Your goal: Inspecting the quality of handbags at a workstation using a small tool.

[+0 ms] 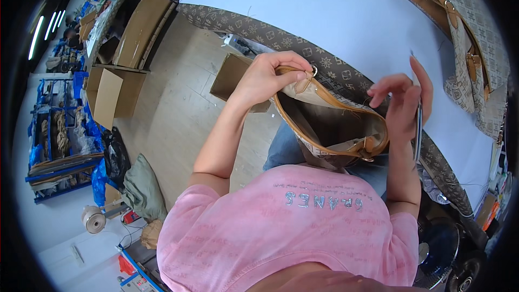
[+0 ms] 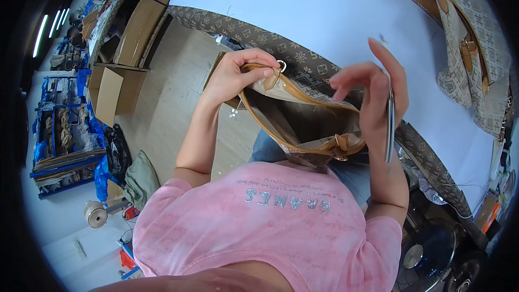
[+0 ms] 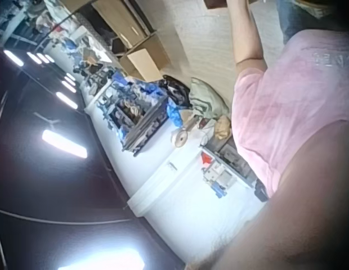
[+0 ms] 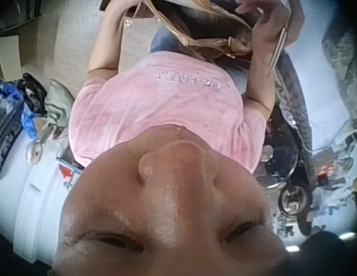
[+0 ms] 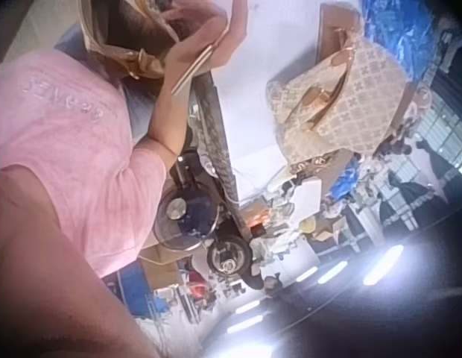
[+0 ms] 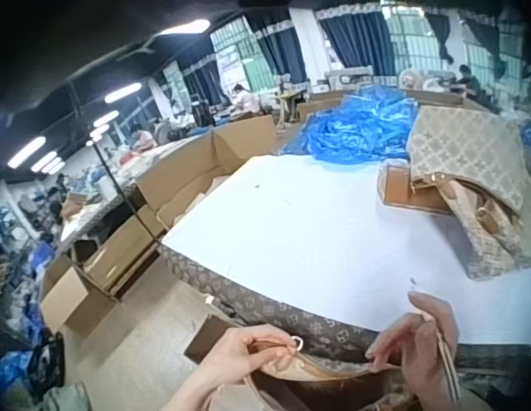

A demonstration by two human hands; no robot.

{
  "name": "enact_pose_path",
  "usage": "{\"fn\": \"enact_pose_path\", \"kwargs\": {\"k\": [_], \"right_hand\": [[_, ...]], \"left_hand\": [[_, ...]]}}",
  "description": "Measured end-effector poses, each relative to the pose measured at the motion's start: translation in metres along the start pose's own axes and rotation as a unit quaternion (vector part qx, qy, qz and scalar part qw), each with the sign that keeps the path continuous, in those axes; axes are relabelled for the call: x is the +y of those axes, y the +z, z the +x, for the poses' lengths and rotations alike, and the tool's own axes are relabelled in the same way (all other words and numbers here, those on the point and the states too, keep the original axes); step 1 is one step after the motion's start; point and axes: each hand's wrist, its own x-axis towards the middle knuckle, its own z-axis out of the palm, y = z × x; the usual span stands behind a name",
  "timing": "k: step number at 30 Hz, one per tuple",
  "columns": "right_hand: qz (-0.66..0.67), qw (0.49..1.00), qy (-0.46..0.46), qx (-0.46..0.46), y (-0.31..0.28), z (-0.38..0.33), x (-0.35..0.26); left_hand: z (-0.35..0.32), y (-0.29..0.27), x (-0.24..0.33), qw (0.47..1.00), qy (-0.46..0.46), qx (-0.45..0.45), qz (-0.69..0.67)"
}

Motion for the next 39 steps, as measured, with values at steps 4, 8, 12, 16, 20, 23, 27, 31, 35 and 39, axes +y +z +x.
{"fn": "enact_pose_path", "kwargs": {"k": [4,8,12,16,20,23,27,31,35,39], "right_hand": [[-0.115,0.984,-0.063,-0.123,-0.020,-0.017,-0.010],[-0.239,0.928,-0.156,-0.240,-0.012,-0.026,-0.010],[-0.361,0.867,-0.233,-0.252,-0.016,-0.040,0.022],[-0.356,0.897,-0.224,-0.133,0.003,-0.032,0.035],[-0.352,0.888,-0.249,-0.163,0.018,-0.036,0.037],[-0.331,0.898,-0.241,-0.162,0.017,-0.042,0.045],[-0.279,0.908,-0.254,-0.181,0.013,-0.054,0.040],[-0.262,0.897,-0.263,-0.240,0.010,-0.063,0.018],[-0.289,0.885,-0.248,-0.267,0.009,-0.065,0.015],[-0.304,0.888,-0.238,-0.250,0.004,-0.068,0.022]], "left_hand": [[0.001,-0.018,-0.008,0.998,0.029,0.041,-0.037],[0.014,-0.044,-0.035,0.989,0.065,0.120,-0.062],[0.001,-0.037,-0.027,0.966,0.144,0.200,0.078],[-0.063,0.013,0.025,0.872,0.252,0.198,0.371],[-0.070,0.024,-0.014,0.829,0.276,0.154,0.461],[-0.075,0.035,-0.043,0.789,0.358,0.148,0.477],[-0.078,0.049,-0.046,0.746,0.471,0.112,0.458],[-0.077,0.055,-0.038,0.756,0.455,0.096,0.461],[-0.076,0.059,-0.032,0.805,0.400,0.102,0.427],[-0.081,0.065,-0.011,0.873,0.331,0.080,0.349]]}}
